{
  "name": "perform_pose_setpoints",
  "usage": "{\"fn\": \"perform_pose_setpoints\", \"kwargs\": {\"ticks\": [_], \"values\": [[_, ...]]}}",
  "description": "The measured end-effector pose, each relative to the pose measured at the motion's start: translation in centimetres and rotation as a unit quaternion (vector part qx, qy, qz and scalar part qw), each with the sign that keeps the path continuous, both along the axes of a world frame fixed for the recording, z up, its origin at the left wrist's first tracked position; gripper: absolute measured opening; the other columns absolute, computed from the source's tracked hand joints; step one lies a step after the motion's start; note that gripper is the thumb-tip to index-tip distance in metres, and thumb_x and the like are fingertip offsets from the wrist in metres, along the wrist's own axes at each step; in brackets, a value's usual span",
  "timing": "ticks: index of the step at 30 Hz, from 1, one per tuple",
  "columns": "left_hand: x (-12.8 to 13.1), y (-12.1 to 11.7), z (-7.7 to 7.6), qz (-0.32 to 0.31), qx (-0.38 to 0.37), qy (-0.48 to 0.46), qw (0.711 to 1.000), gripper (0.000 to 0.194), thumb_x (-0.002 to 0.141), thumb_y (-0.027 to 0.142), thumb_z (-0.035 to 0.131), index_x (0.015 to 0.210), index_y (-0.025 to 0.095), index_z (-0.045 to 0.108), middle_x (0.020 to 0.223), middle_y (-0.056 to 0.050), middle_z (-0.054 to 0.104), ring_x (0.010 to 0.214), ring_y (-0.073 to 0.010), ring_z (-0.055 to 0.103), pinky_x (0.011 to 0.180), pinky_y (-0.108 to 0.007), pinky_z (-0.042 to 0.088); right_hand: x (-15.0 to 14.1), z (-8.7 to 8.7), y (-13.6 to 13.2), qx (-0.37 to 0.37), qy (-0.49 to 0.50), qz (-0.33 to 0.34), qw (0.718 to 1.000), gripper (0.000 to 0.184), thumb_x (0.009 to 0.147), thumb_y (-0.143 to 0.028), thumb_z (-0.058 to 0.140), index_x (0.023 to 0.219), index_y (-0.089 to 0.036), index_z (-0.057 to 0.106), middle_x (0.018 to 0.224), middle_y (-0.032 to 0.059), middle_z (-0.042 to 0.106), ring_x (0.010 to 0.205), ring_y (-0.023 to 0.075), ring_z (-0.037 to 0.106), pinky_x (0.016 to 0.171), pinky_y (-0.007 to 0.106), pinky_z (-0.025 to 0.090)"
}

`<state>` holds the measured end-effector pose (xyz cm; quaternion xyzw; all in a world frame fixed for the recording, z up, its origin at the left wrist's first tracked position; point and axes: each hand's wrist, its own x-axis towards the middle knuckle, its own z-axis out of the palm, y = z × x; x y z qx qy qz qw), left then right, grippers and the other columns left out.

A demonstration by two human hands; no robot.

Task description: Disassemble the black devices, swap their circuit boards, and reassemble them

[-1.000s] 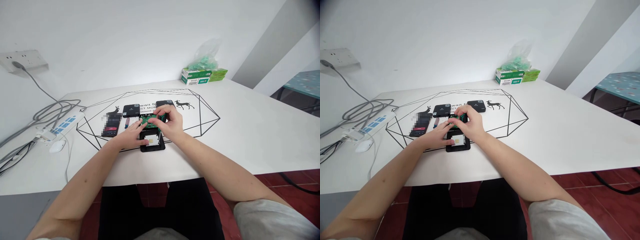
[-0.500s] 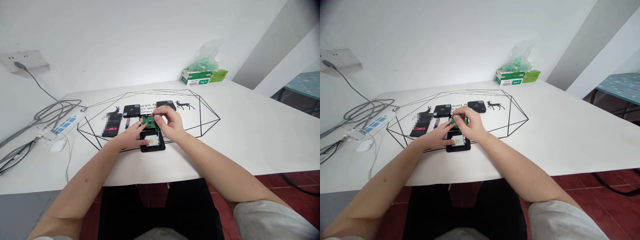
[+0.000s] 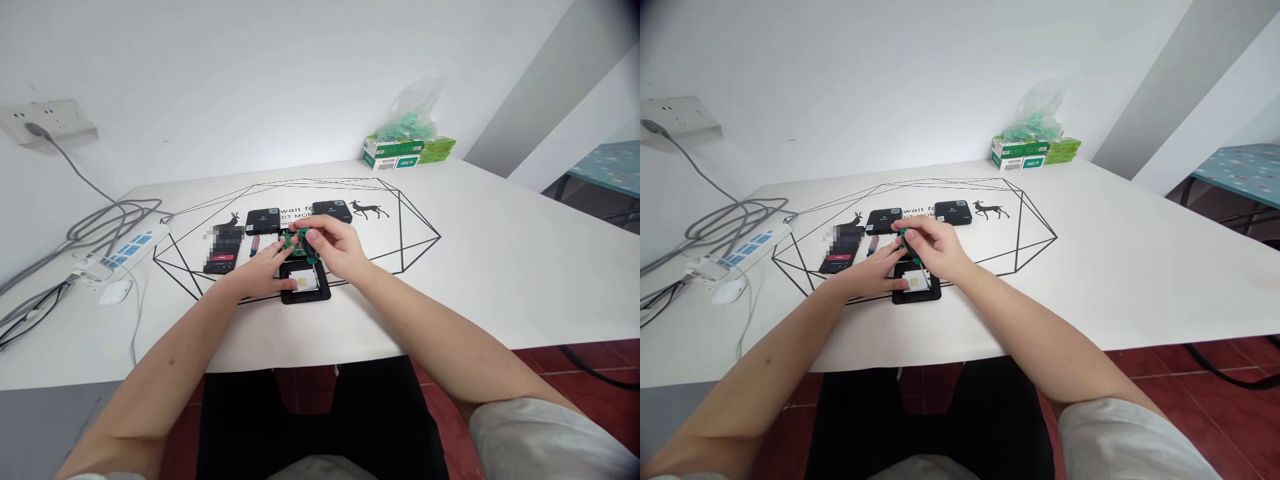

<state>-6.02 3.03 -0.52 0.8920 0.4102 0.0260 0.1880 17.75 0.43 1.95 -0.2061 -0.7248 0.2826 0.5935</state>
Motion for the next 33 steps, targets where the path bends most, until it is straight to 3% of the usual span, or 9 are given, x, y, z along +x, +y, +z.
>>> {"fn": "perform_pose_setpoints", "kwargs": {"ticks": [2,6,10,13,16,19,23,27,33], "values": [[-0.2,0.2,-0.3,-0.006,0.014,-0.016,1.000,0.099,0.094,0.081,0.062,0.173,0.031,0.028,0.183,-0.012,0.017,0.168,-0.0417,0.016,0.132,-0.062,0.023,0.2,0.4,0.1,0.010,-0.018,-0.006,1.000,0.022,0.102,-0.045,0.066,0.112,-0.026,0.071,0.102,0.0056,0.073,0.089,0.0187,0.070,0.079,0.037,0.060],[-0.4,0.6,-1.1,-0.021,0.039,-0.041,0.998,0.097,0.093,0.078,0.065,0.172,0.034,0.029,0.182,-0.011,0.022,0.166,-0.0395,0.024,0.131,-0.058,0.027,0.2,0.6,0.5,0.089,-0.023,-0.088,0.992,0.017,0.096,-0.038,0.073,0.092,-0.025,0.063,0.087,0.0005,0.060,0.081,0.0178,0.058,0.074,0.037,0.053],[-0.4,0.7,-1.3,-0.027,0.045,-0.041,0.998,0.096,0.094,0.079,0.063,0.171,0.033,0.031,0.181,-0.012,0.026,0.166,-0.0393,0.025,0.130,-0.058,0.027,-0.3,0.2,0.5,0.121,0.004,-0.120,0.985,0.017,0.093,-0.038,0.078,0.096,-0.026,0.066,0.089,0.0010,0.062,0.084,0.0191,0.061,0.074,0.039,0.054],[-0.3,0.5,-1.0,-0.026,0.040,-0.034,0.998,0.096,0.094,0.081,0.061,0.171,0.032,0.032,0.181,-0.012,0.024,0.166,-0.0400,0.024,0.131,-0.059,0.026,0.0,0.2,0.2,0.124,-0.002,-0.076,0.989,0.015,0.103,-0.040,0.065,0.104,-0.027,0.073,0.102,0.0055,0.073,0.099,0.0212,0.069,0.085,0.044,0.059],[-0.1,0.3,-0.5,-0.015,0.024,-0.014,0.999,0.097,0.094,0.083,0.060,0.171,0.029,0.034,0.183,-0.013,0.019,0.167,-0.0412,0.018,0.132,-0.060,0.024,0.4,0.6,0.0,0.032,-0.022,0.023,0.999,0.022,0.109,-0.041,0.056,0.110,-0.027,0.073,0.113,0.0065,0.079,0.108,0.0204,0.075,0.095,0.045,0.061],[0.0,0.2,-0.2,-0.009,0.016,-0.007,1.000,0.100,0.094,0.083,0.060,0.172,0.029,0.030,0.183,-0.013,0.016,0.168,-0.0417,0.014,0.132,-0.061,0.023,0.5,0.7,0.3,-0.061,0.009,0.096,0.993,0.022,0.102,-0.045,0.069,0.110,-0.025,0.063,0.108,0.0054,0.080,0.100,0.0180,0.077,0.086,0.038,0.064],[0.0,0.1,0.0,-0.001,0.008,-0.002,1.000,0.103,0.093,0.085,0.059,0.173,0.029,0.029,0.184,-0.014,0.011,0.168,-0.0422,0.013,0.132,-0.061,0.023,0.0,0.1,0.9,-0.042,0.070,0.030,0.996,0.039,0.092,-0.046,0.082,0.096,-0.027,0.048,0.094,0.0001,0.075,0.085,0.0147,0.072,0.074,0.032,0.060],[0.0,0.2,-0.3,-0.011,0.018,-0.011,1.000,0.101,0.093,0.085,0.058,0.173,0.031,0.028,0.183,-0.012,0.016,0.168,-0.0412,0.018,0.131,-0.061,0.023,-0.3,-0.2,0.8,0.019,0.065,-0.054,0.996,0.041,0.085,-0.042,0.088,0.094,-0.027,0.051,0.088,-0.0021,0.069,0.081,0.0151,0.067,0.072,0.033,0.056],[-0.1,0.5,-0.8,-0.020,0.040,-0.035,0.998,0.096,0.091,0.084,0.063,0.169,0.033,0.038,0.181,-0.011,0.025,0.166,-0.0417,0.023,0.130,-0.061,0.026,0.8,0.4,0.1,-0.028,0.023,0.076,0.996,0.018,0.102,-0.043,0.067,0.104,-0.025,0.064,0.102,0.0051,0.075,0.092,0.0183,0.075,0.079,0.038,0.063]]}}
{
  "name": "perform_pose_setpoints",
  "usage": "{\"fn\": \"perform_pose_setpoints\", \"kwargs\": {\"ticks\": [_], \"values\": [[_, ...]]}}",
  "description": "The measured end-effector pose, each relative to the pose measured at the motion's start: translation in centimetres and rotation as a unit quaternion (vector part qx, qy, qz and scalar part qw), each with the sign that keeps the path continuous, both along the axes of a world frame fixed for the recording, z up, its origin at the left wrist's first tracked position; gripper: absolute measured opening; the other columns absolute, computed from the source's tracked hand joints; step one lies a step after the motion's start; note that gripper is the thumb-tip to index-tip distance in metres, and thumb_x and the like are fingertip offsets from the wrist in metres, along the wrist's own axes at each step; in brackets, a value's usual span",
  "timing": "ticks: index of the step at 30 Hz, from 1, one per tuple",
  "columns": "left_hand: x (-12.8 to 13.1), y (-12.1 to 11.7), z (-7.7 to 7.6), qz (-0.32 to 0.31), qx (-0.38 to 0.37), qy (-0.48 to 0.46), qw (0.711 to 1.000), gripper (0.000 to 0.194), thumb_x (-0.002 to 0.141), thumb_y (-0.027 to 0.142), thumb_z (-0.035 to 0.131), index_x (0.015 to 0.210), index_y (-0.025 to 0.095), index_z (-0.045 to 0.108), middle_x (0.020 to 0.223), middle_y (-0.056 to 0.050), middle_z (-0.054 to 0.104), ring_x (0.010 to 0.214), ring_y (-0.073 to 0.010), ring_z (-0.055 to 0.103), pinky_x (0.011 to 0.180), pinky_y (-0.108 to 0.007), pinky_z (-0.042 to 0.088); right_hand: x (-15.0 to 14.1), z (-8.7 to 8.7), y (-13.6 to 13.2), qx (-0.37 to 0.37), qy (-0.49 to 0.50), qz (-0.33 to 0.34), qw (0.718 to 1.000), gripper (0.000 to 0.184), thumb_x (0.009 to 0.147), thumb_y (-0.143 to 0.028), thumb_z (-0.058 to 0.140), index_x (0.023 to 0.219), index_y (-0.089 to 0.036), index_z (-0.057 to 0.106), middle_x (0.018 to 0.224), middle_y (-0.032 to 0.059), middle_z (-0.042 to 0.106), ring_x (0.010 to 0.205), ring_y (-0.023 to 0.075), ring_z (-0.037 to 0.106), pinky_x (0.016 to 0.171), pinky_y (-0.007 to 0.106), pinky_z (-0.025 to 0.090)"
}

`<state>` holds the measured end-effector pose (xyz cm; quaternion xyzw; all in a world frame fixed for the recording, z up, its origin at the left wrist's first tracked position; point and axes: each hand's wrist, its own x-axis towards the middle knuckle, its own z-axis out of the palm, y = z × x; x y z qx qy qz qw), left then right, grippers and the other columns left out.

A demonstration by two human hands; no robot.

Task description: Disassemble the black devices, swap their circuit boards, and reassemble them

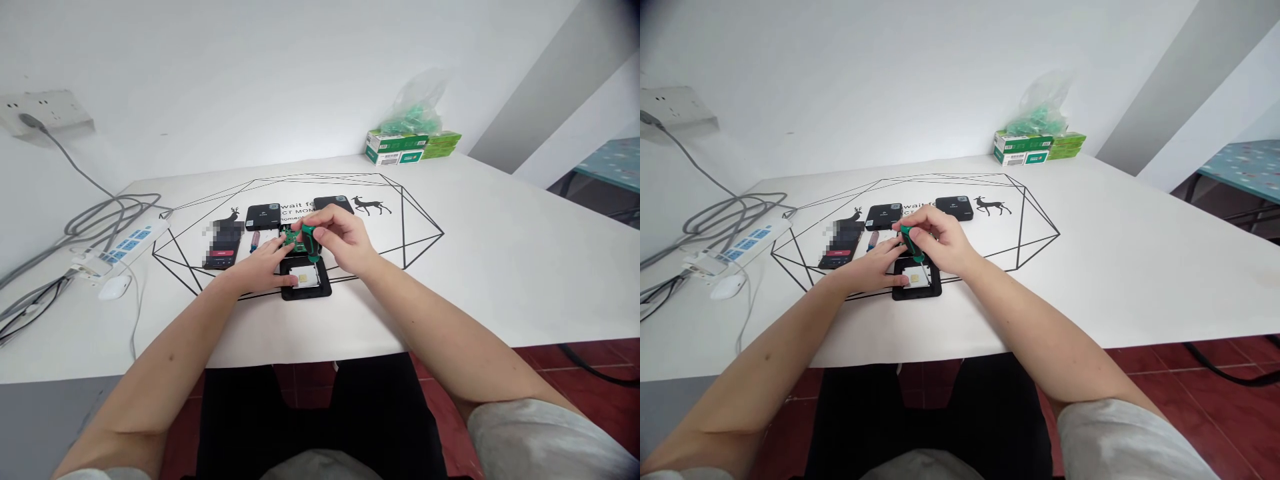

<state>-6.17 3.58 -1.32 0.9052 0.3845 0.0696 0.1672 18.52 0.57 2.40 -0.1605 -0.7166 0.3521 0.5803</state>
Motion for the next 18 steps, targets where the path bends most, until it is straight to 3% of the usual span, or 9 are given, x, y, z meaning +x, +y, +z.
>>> {"fn": "perform_pose_setpoints", "kwargs": {"ticks": [4,8,12,18], "values": [[0.0,-0.1,0.2,0.002,-0.014,0.033,0.999,0.099,0.093,0.086,0.057,0.171,0.029,0.033,0.184,-0.012,0.014,0.168,-0.0421,0.015,0.132,-0.061,0.021,0.7,0.5,0.5,-0.016,-0.029,0.038,0.999,0.020,0.100,-0.042,0.072,0.104,-0.025,0.063,0.101,0.0033,0.072,0.084,0.0152,0.069,0.072,0.033,0.058],[0.0,-0.1,0.3,0.003,-0.018,0.033,0.999,0.100,0.094,0.086,0.054,0.173,0.031,0.028,0.185,-0.009,0.009,0.168,-0.0419,0.014,0.132,-0.060,0.019,0.6,0.4,1.1,0.007,-0.031,-0.023,0.999,0.032,0.089,-0.044,0.084,0.097,-0.026,0.059,0.093,-0.0016,0.058,0.079,0.0131,0.055,0.069,0.030,0.049],[0.1,-0.2,0.3,-0.001,-0.018,0.026,0.999,0.100,0.093,0.087,0.054,0.173,0.034,0.027,0.185,-0.005,0.011,0.168,-0.0414,0.015,0.133,-0.058,0.016,0.0,0.1,0.9,-0.008,0.002,-0.059,0.998,0.036,0.083,-0.045,0.089,0.095,-0.026,0.061,0.092,-0.0014,0.058,0.085,0.0152,0.057,0.075,0.032,0.052],[0.4,-0.6,1.3,0.026,-0.047,0.068,0.996,0.105,0.092,0.090,0.052,0.173,0.026,0.031,0.184,-0.009,0.005,0.169,-0.0429,0.009,0.134,-0.060,0.015,0.5,0.8,0.4,-0.099,0.043,0.088,0.990,0.018,0.095,-0.040,0.077,0.097,-0.024,0.069,0.116,0.0065,0.075,0.100,0.0205,0.075,0.088,0.041,0.061]]}}
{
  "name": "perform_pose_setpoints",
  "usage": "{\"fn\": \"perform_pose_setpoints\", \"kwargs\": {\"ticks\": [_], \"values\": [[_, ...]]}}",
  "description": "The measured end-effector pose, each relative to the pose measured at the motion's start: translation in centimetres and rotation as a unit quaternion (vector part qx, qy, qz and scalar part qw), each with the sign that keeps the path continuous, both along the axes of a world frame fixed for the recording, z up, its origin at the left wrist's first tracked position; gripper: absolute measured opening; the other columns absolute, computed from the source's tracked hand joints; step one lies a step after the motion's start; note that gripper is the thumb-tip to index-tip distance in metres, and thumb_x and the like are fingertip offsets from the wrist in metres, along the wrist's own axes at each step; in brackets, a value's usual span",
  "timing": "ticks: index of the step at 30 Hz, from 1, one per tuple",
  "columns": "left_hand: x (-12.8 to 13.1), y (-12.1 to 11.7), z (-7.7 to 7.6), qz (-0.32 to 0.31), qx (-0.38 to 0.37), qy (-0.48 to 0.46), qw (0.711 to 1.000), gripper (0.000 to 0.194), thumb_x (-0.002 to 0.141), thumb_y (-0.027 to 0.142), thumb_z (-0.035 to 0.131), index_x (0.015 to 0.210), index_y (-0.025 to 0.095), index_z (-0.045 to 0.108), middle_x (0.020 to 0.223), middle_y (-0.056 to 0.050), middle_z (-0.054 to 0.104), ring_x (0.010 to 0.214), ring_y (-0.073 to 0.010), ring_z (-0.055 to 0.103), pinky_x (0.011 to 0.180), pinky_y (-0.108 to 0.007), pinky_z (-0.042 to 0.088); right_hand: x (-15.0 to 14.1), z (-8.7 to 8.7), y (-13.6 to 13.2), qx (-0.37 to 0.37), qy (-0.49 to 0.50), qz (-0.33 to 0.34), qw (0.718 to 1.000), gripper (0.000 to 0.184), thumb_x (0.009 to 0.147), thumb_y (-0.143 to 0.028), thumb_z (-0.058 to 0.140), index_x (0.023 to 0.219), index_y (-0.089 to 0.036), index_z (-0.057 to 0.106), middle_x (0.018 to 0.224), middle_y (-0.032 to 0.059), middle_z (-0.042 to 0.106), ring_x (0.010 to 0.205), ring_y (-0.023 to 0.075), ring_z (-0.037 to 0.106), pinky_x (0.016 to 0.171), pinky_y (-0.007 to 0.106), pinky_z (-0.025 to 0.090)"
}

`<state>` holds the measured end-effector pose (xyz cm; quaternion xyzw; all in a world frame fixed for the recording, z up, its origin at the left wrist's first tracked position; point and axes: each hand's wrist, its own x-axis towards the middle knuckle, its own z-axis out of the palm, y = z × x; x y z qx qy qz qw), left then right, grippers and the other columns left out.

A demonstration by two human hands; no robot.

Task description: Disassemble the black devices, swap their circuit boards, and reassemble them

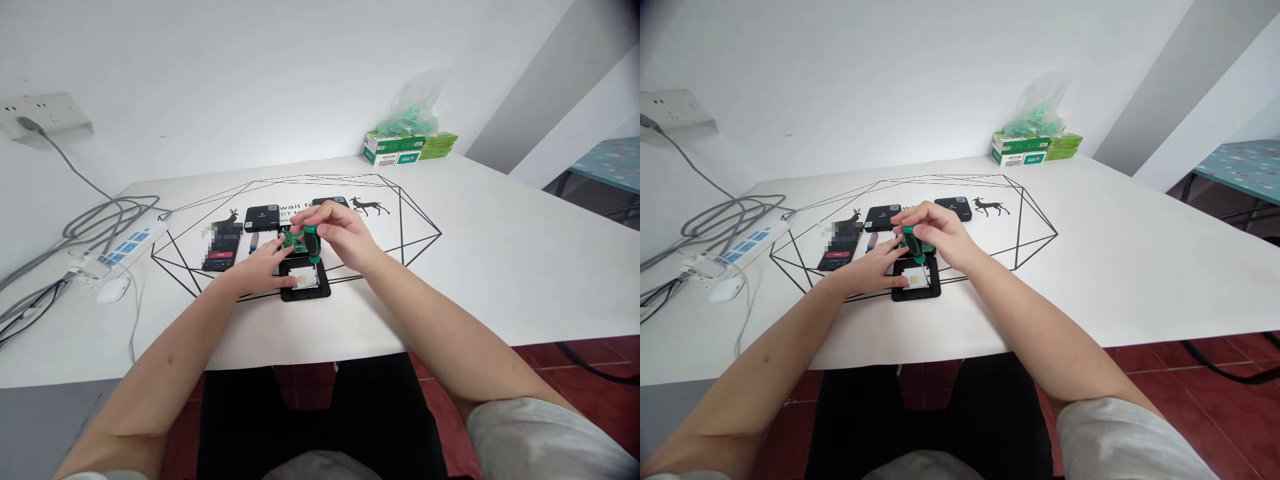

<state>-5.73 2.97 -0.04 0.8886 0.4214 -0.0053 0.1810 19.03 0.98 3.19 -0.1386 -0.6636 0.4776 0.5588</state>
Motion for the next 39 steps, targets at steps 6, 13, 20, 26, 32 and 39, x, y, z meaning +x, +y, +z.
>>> {"fn": "perform_pose_setpoints", "kwargs": {"ticks": [6,13,20,26,32,39], "values": [[0.1,-0.1,0.2,0.002,0.001,-0.002,1.000,0.103,0.092,0.089,0.055,0.172,0.027,0.033,0.184,-0.010,0.007,0.169,-0.0413,0.011,0.134,-0.059,0.017,1.1,0.6,0.5,-0.032,-0.031,0.054,0.998,0.029,0.091,-0.041,0.084,0.095,-0.023,0.061,0.099,0.0023,0.075,0.086,0.0164,0.073,0.078,0.035,0.059],[-0.4,0.4,-0.7,-0.007,0.016,-0.027,0.999,0.099,0.093,0.086,0.057,0.171,0.030,0.034,0.184,-0.009,0.012,0.168,-0.0419,0.015,0.132,-0.060,0.021,0.6,0.1,1.3,0.023,-0.044,-0.044,0.998,0.043,0.080,-0.045,0.093,0.089,-0.025,0.055,0.086,-0.0046,0.055,0.075,0.0117,0.053,0.065,0.027,0.046],[-0.4,0.3,-0.7,0.011,0.009,-0.018,1.000,0.101,0.091,0.089,0.057,0.170,0.029,0.038,0.184,-0.010,0.010,0.168,-0.0440,0.013,0.132,-0.061,0.023,0.1,0.0,0.8,-0.023,-0.001,-0.040,0.999,0.029,0.089,-0.052,0.083,0.094,-0.025,0.074,0.108,0.0044,0.077,0.096,0.0182,0.072,0.090,0.039,0.060],[-0.2,0.3,-0.4,-0.008,0.013,-0.020,1.000,0.100,0.092,0.087,0.056,0.172,0.032,0.033,0.184,-0.008,0.012,0.168,-0.0419,0.014,0.133,-0.061,0.019,0.9,0.6,0.5,-0.055,-0.047,0.055,0.996,0.036,0.091,-0.051,0.083,0.101,-0.023,0.064,0.098,0.0033,0.078,0.086,0.0157,0.075,0.078,0.033,0.061],[0.0,0.0,0.1,0.000,0.000,0.009,1.000,0.105,0.093,0.088,0.053,0.175,0.028,0.025,0.185,-0.008,0.002,0.169,-0.0417,0.010,0.133,-0.059,0.017,0.8,0.4,0.9,-0.008,-0.065,0.032,0.997,0.041,0.088,-0.049,0.086,0.097,-0.025,0.054,0.093,0.0001,0.069,0.084,0.0135,0.064,0.071,0.028,0.052],[-0.4,0.4,-0.5,-0.018,0.017,-0.010,1.000,0.098,0.094,0.087,0.052,0.173,0.034,0.028,0.185,-0.004,0.004,0.168,-0.0414,0.015,0.133,-0.058,0.016,0.5,-0.2,1.3,0.022,-0.083,-0.113,0.990,0.047,0.077,-0.047,0.094,0.090,-0.026,0.054,0.086,-0.0042,0.055,0.075,0.0131,0.048,0.067,0.030,0.041]]}}
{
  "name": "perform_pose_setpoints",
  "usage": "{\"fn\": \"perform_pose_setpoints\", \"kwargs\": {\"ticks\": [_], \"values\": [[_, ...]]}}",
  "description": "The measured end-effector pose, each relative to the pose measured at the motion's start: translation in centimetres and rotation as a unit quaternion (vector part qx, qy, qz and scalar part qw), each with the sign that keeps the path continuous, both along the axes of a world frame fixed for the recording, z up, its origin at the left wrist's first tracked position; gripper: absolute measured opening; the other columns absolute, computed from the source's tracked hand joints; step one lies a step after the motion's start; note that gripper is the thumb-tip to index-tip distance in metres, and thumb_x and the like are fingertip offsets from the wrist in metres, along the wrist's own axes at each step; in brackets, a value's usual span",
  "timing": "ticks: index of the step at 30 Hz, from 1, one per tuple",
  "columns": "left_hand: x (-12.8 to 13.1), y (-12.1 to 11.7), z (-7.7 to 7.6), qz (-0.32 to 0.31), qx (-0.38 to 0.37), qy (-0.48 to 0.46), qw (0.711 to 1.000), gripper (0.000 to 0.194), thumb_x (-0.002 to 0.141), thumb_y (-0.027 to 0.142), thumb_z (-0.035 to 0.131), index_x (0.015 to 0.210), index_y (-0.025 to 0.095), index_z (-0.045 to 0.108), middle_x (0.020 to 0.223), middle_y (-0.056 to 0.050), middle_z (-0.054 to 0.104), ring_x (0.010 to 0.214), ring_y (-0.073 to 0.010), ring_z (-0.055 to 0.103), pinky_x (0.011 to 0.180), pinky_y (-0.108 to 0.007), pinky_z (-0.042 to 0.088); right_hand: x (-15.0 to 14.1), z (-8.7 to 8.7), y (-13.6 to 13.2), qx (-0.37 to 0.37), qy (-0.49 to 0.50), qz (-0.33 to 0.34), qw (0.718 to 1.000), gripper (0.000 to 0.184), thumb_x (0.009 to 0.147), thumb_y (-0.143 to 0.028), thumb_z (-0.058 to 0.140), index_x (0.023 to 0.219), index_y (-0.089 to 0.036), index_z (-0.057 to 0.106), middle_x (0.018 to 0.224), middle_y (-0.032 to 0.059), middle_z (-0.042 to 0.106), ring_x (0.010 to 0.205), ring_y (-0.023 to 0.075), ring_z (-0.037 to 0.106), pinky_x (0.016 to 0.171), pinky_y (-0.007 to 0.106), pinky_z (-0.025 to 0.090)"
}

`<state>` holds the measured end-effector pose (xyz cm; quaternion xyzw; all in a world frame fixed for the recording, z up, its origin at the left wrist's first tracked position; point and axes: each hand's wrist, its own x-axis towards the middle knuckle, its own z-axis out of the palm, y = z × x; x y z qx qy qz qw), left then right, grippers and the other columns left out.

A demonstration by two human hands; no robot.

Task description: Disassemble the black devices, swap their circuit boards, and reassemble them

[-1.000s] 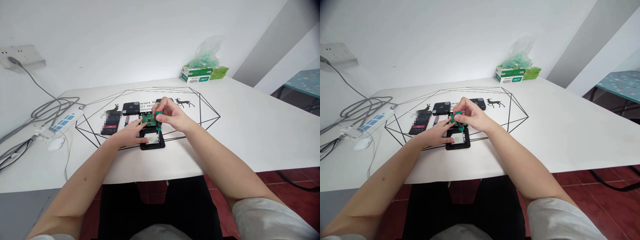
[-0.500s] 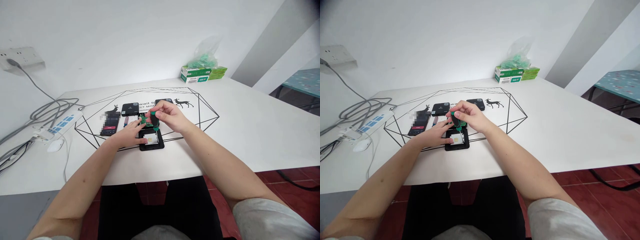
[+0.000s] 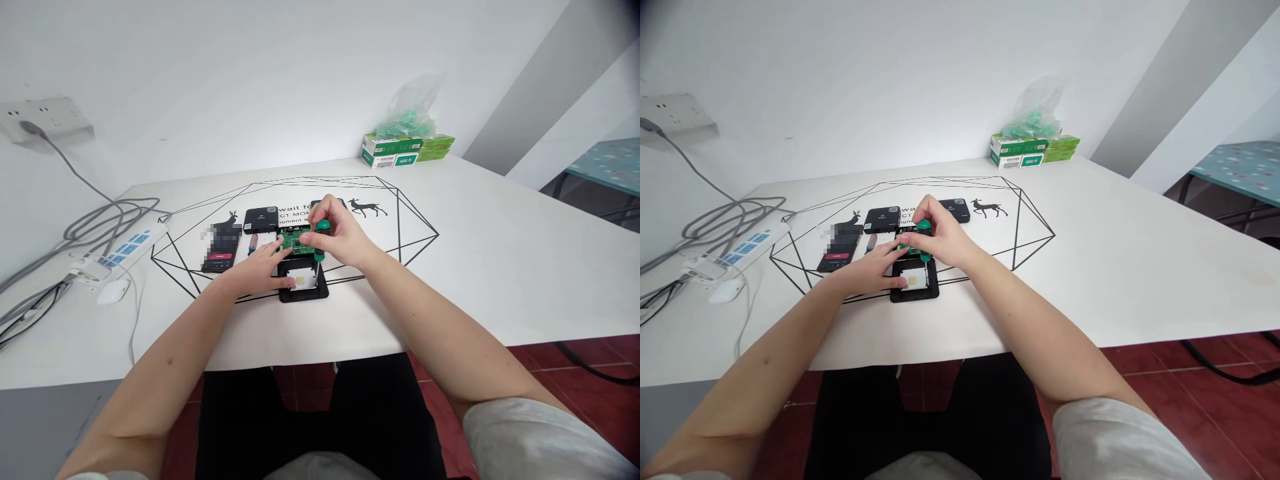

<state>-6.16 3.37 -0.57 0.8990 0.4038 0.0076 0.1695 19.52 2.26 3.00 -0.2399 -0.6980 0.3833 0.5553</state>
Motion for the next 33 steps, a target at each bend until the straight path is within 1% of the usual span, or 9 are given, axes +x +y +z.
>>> {"fn": "perform_pose_setpoints", "kwargs": {"ticks": [3,5,7,9,12,15,22,28,33], "values": [[-0.1,0.1,-0.3,-0.007,0.011,-0.022,1.000,0.096,0.094,0.086,0.054,0.172,0.035,0.032,0.184,-0.004,0.012,0.168,-0.0405,0.017,0.133,-0.058,0.018,-0.4,-0.2,-0.2,0.020,0.001,-0.057,0.998,0.046,0.072,-0.047,0.097,0.090,-0.025,0.060,0.084,-0.0040,0.056,0.077,0.0143,0.050,0.070,0.031,0.043],[-0.1,0.1,-0.3,-0.004,0.009,-0.025,1.000,0.097,0.093,0.086,0.055,0.171,0.034,0.033,0.184,-0.007,0.016,0.168,-0.0410,0.017,0.132,-0.059,0.020,-0.6,-0.1,-0.5,0.048,0.010,-0.064,0.997,0.042,0.074,-0.048,0.096,0.091,-0.026,0.065,0.087,-0.0020,0.062,0.081,0.0160,0.055,0.075,0.034,0.047],[0.0,0.0,-0.2,0.009,-0.001,-0.016,1.000,0.099,0.092,0.087,0.056,0.171,0.032,0.034,0.184,-0.009,0.015,0.168,-0.0424,0.016,0.132,-0.060,0.021,-0.5,0.2,-1.0,0.076,0.015,-0.043,0.996,0.031,0.085,-0.050,0.087,0.091,-0.026,0.070,0.093,0.0017,0.069,0.089,0.0183,0.063,0.080,0.037,0.051],[0.0,-0.1,0.0,0.020,-0.008,-0.008,1.000,0.100,0.091,0.087,0.057,0.171,0.030,0.036,0.184,-0.010,0.013,0.168,-0.0434,0.013,0.131,-0.061,0.022,-0.1,0.7,-1.5,0.077,0.005,0.000,0.997,0.026,0.096,-0.051,0.074,0.094,-0.025,0.073,0.101,0.0052,0.074,0.097,0.0200,0.068,0.085,0.039,0.055],[0.1,-0.2,0.0,0.016,-0.006,-0.014,1.000,0.099,0.092,0.086,0.057,0.171,0.031,0.035,0.184,-0.009,0.012,0.168,-0.0436,0.013,0.131,-0.061,0.021,0.7,1.4,-1.8,0.024,-0.040,0.055,0.997,0.026,0.097,-0.050,0.073,0.104,-0.024,0.073,0.101,0.0055,0.076,0.089,0.0184,0.070,0.080,0.037,0.057],[0.1,-0.2,0.1,0.009,-0.002,-0.022,1.000,0.099,0.093,0.085,0.057,0.172,0.033,0.031,0.184,-0.008,0.011,0.168,-0.0431,0.015,0.131,-0.062,0.020,1.2,1.5,-1.7,0.008,-0.069,0.061,0.996,0.029,0.094,-0.049,0.078,0.104,-0.024,0.070,0.100,0.0037,0.073,0.083,0.0164,0.067,0.077,0.035,0.055],[0.3,-0.4,0.5,0.014,-0.013,-0.011,1.000,0.099,0.093,0.084,0.058,0.173,0.032,0.029,0.184,-0.008,0.010,0.168,-0.0419,0.015,0.132,-0.061,0.020,1.0,1.3,-1.2,0.067,-0.095,-0.005,0.993,0.030,0.088,-0.044,0.083,0.092,-0.025,0.060,0.088,-0.0017,0.061,0.079,0.0149,0.054,0.075,0.034,0.046],[0.3,-0.6,0.7,0.025,-0.022,-0.007,0.999,0.104,0.092,0.086,0.058,0.174,0.031,0.027,0.184,-0.009,0.004,0.168,-0.0424,0.012,0.132,-0.060,0.023,0.5,1.4,-1.4,0.110,-0.098,-0.108,0.983,0.034,0.084,-0.037,0.079,0.080,-0.026,0.047,0.075,-0.0040,0.054,0.069,0.0147,0.046,0.065,0.033,0.039],[0.3,-0.7,0.6,0.013,0.025,-0.030,0.999,0.099,0.091,0.086,0.060,0.170,0.029,0.038,0.184,-0.012,0.013,0.168,-0.0445,0.013,0.133,-0.063,0.018,0.5,1.5,-1.3,0.079,-0.091,-0.186,0.975,0.040,0.080,-0.045,0.082,0.077,-0.027,0.047,0.071,-0.0039,0.055,0.066,0.0149,0.046,0.064,0.033,0.040]]}}
